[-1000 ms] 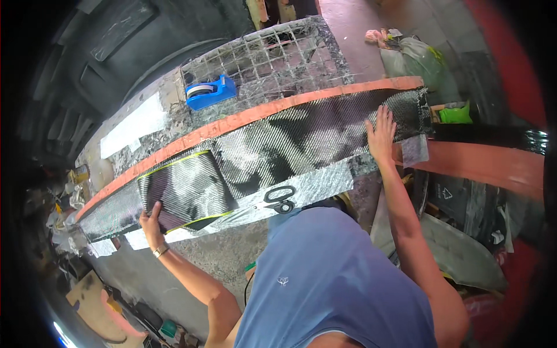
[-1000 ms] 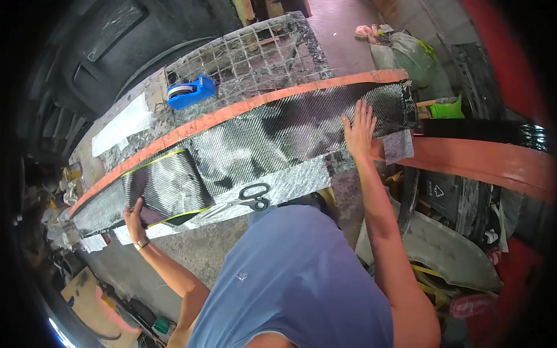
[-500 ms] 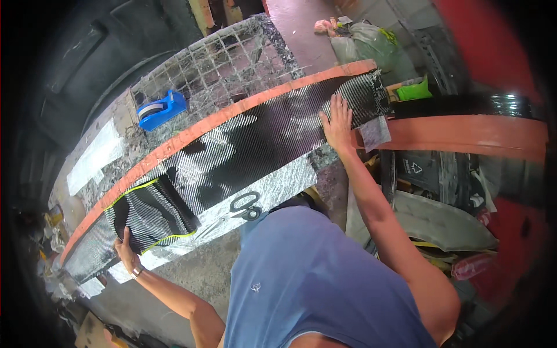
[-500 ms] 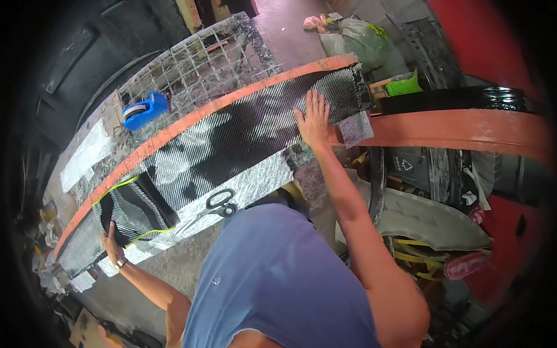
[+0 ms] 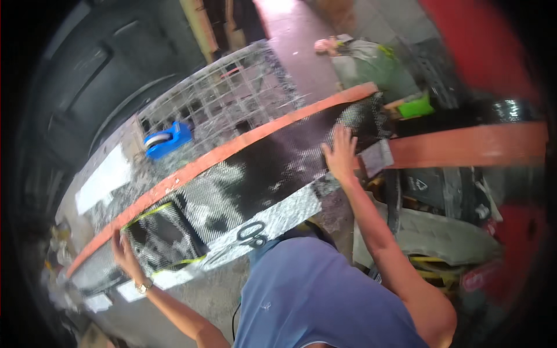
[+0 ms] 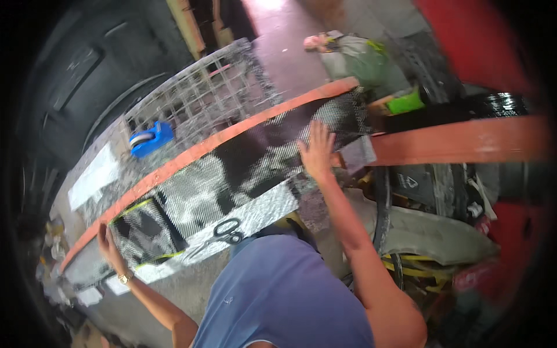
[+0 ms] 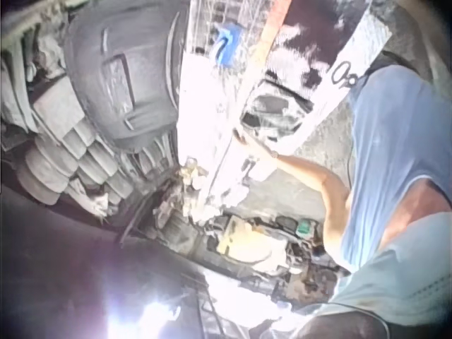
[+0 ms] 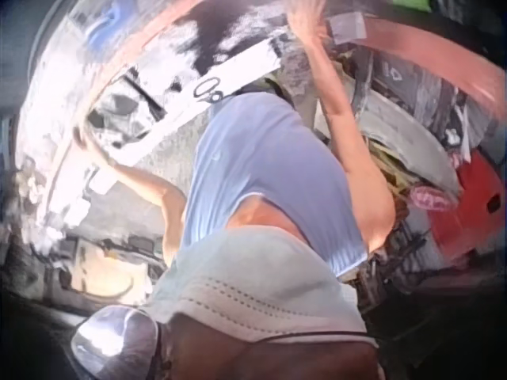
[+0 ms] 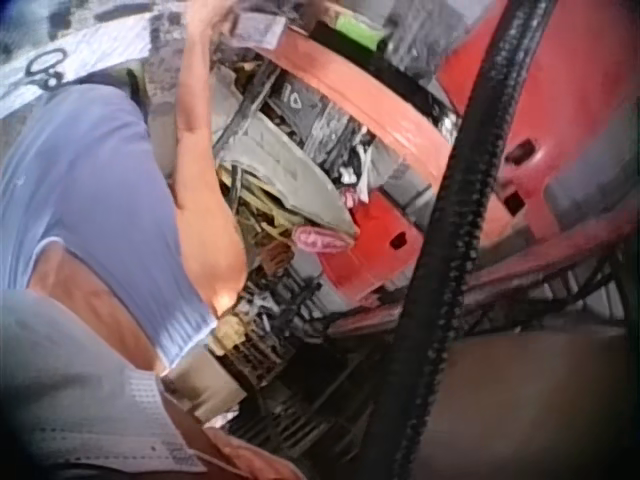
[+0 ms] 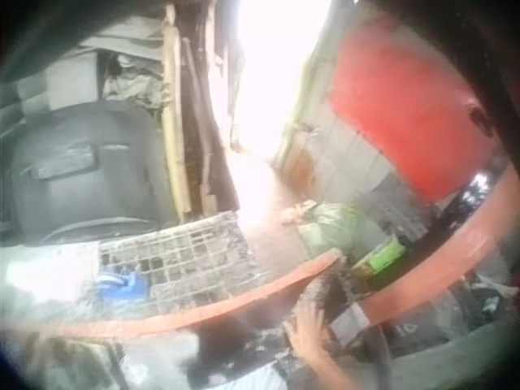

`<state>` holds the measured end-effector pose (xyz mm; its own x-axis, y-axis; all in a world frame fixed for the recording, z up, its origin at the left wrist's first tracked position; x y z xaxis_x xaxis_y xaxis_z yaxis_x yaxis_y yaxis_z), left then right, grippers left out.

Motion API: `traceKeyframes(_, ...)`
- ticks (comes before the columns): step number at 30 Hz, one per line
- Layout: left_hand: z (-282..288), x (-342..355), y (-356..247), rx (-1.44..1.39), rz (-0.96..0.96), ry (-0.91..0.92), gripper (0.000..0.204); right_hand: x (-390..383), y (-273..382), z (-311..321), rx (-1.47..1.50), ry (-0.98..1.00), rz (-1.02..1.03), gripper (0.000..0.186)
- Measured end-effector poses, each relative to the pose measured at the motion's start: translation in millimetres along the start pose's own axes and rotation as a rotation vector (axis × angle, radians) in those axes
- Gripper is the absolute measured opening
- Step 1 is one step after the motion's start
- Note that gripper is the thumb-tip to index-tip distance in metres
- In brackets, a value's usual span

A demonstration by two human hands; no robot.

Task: The person cuts a section from a large roll of carbon fiber material using shears and then positions the cut piece onto a long, curved automotive part, smoothing the material along the edges by hand.

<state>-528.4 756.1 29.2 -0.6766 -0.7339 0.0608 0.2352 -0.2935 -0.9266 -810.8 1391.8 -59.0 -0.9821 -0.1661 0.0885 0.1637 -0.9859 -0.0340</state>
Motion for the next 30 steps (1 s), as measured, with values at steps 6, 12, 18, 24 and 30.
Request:
traceKeyframes(6, -180.2, -36.7, -97.3, 0.149, -0.315, 0.419, 0.016, -7.9, -0.5, 11.8, 0.134, 0.017, -0.007, 0.075)
traceKeyframes(12, -227.0, -48.6, -93.8, 0.427, -0.462, 0.458, 0.017, -3.0, 17.1, 39.9, 0.246, 0.033, 0.166, 0.072)
traceKeyframes(18, -298.0, -73.3, -117.0, 0.264, -0.416, 0.653, 0.042, -5.2, 24.1, 44.1, 0.318, 0.083, 0.173, 0.075)
traceKeyframes(24, -394.8, -74.0, -154.1, 0.289, -0.602, 0.720, 0.049, 5.6, -23.5, 33.2, 0.298, 0.017, 0.008, 0.079)
traceKeyframes(30, -465.7, -82.7, -179.4, 0.373, -0.626, 0.814, 0.044, 24.7, -59.6, 30.3, 0.251, -0.017, -0.095, 0.077)
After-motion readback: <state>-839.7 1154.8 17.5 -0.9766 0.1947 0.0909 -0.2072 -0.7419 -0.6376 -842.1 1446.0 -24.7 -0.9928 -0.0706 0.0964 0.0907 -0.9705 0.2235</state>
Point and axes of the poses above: each hand's wrist, its own x-axis towards the middle knuckle, its own z-axis out of the back of the hand, y = z × x, the point moved 3 cm from there along x, towards the middle knuckle, and after that the axes turned 10 degrees about -x, right-handed, at the moved point
